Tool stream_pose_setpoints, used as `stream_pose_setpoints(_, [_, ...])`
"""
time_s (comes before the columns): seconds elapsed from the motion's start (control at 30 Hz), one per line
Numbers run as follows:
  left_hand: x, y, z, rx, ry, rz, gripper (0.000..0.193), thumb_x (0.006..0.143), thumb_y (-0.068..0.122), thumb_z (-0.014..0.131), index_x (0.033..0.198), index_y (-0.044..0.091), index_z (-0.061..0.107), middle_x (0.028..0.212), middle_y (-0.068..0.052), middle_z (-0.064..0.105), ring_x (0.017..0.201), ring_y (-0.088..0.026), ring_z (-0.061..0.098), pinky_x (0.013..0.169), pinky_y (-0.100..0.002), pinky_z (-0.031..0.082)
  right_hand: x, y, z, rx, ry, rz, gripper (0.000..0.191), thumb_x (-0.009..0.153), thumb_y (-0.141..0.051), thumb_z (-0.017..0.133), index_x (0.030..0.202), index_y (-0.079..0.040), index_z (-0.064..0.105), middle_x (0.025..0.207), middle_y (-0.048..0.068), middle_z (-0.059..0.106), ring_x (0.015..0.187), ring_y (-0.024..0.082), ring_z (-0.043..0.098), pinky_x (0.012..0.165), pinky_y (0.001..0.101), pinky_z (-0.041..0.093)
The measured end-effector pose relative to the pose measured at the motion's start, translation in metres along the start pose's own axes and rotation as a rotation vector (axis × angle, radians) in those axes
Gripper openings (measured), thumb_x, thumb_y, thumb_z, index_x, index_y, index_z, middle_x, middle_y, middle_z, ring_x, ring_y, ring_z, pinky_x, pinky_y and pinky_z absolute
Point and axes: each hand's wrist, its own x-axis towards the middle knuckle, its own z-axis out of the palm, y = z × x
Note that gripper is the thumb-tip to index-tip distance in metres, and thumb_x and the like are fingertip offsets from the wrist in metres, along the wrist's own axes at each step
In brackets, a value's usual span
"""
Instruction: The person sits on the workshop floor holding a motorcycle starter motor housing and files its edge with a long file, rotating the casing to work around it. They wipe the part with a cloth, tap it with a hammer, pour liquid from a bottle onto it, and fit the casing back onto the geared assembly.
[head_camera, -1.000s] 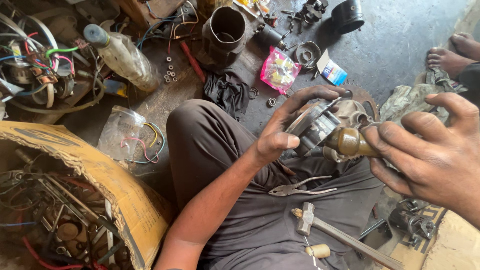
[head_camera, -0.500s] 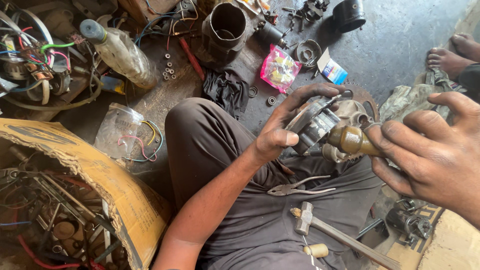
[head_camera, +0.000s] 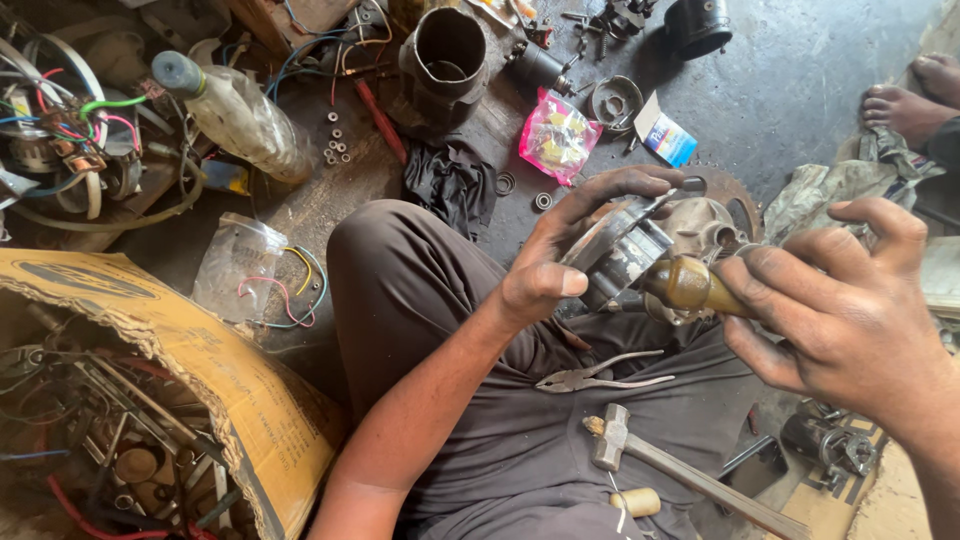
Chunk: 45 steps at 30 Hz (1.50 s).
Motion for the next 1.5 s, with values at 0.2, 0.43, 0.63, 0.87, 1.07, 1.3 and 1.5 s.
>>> stream_pose_setpoints(0.2, [0.003, 0.000, 0.001, -0.032, -0.007, -0.012, 0.083, 0.082, 0.053, 0.074, 0.146, 0.003, 0.055, 0.149, -0.017, 0.048, 0.139, -0.028, 0.050, 0.122, -0.044, 0.041, -0.003, 0.005, 0.008, 0.057, 0.067, -0.008, 0.042, 0.071, -0.031, 0.079, 0.107, -0.009, 0.078, 0.097, -0.001, 0.070, 0.092, 0.022, 0.061, 0.109, 0.0511, 0.034])
stream_pose_setpoints(0.43, [0.008, 0.003, 0.006, -0.075, 0.022, -0.035, 0.084, 0.080, 0.048, 0.074, 0.147, 0.001, 0.052, 0.149, -0.019, 0.047, 0.135, -0.029, 0.052, 0.120, -0.044, 0.041, -0.010, 0.005, 0.017, 0.096, 0.099, 0.041, 0.047, 0.068, -0.033, 0.081, 0.107, -0.007, 0.078, 0.095, 0.002, 0.069, 0.091, 0.023, 0.061, 0.104, 0.0487, 0.033])
stream_pose_setpoints(0.63, [0.022, 0.006, 0.013, -0.228, 0.058, -0.092, 0.099, 0.075, 0.042, 0.076, 0.159, 0.005, 0.039, 0.157, -0.023, 0.042, 0.136, -0.033, 0.053, 0.124, -0.045, 0.042, -0.049, 0.007, 0.040, 0.495, 0.308, 0.347, 0.048, 0.067, -0.029, 0.085, 0.108, -0.008, 0.073, 0.103, 0.006, 0.068, 0.099, 0.024, 0.059, 0.097, 0.0403, 0.038])
stream_pose_setpoints(0.87, [0.035, -0.002, 0.019, -0.052, 0.086, -0.150, 0.103, 0.079, 0.050, 0.075, 0.158, -0.003, 0.038, 0.159, -0.027, 0.042, 0.137, -0.034, 0.056, 0.120, -0.043, 0.043, -0.138, 0.080, 0.135, 1.266, 1.086, 0.865, 0.052, 0.098, -0.013, 0.081, 0.141, -0.005, 0.054, 0.125, 0.006, 0.063, 0.111, 0.019, 0.060, 0.104, 0.0324, 0.050])
stream_pose_setpoints(1.07, [0.042, -0.021, 0.022, 0.103, 0.058, -0.155, 0.094, 0.081, 0.055, 0.077, 0.150, -0.003, 0.053, 0.159, -0.031, 0.045, 0.138, -0.034, 0.057, 0.122, -0.043, 0.043, -0.179, 0.180, 0.298, 1.103, 0.924, 1.221, 0.046, 0.089, -0.001, 0.085, 0.128, -0.002, 0.062, 0.117, 0.003, 0.066, 0.101, 0.016, 0.062, 0.091, 0.0320, 0.052])
stream_pose_setpoints(1.3, [0.049, -0.027, 0.013, 0.307, -0.043, -0.138, 0.083, 0.079, 0.053, 0.078, 0.138, -0.002, 0.064, 0.157, -0.034, 0.047, 0.140, -0.036, 0.052, 0.121, -0.045, 0.039, -0.171, 0.192, 0.433, 1.090, 0.450, 1.266, 0.036, 0.082, -0.005, 0.089, 0.113, 0.003, 0.072, 0.105, 0.008, 0.075, 0.091, 0.018, 0.070, 0.082, 0.0313, 0.056])
stream_pose_setpoints(1.5, [0.051, -0.025, 0.009, 0.285, -0.040, -0.135, 0.083, 0.079, 0.054, 0.077, 0.139, -0.001, 0.064, 0.157, -0.034, 0.047, 0.137, -0.035, 0.054, 0.119, -0.045, 0.040, -0.188, 0.187, 0.399, 1.071, 0.577, 1.313, 0.062, 0.083, -0.001, 0.088, 0.136, 0.002, 0.056, 0.118, 0.009, 0.067, 0.100, 0.018, 0.067, 0.080, 0.0301, 0.058])
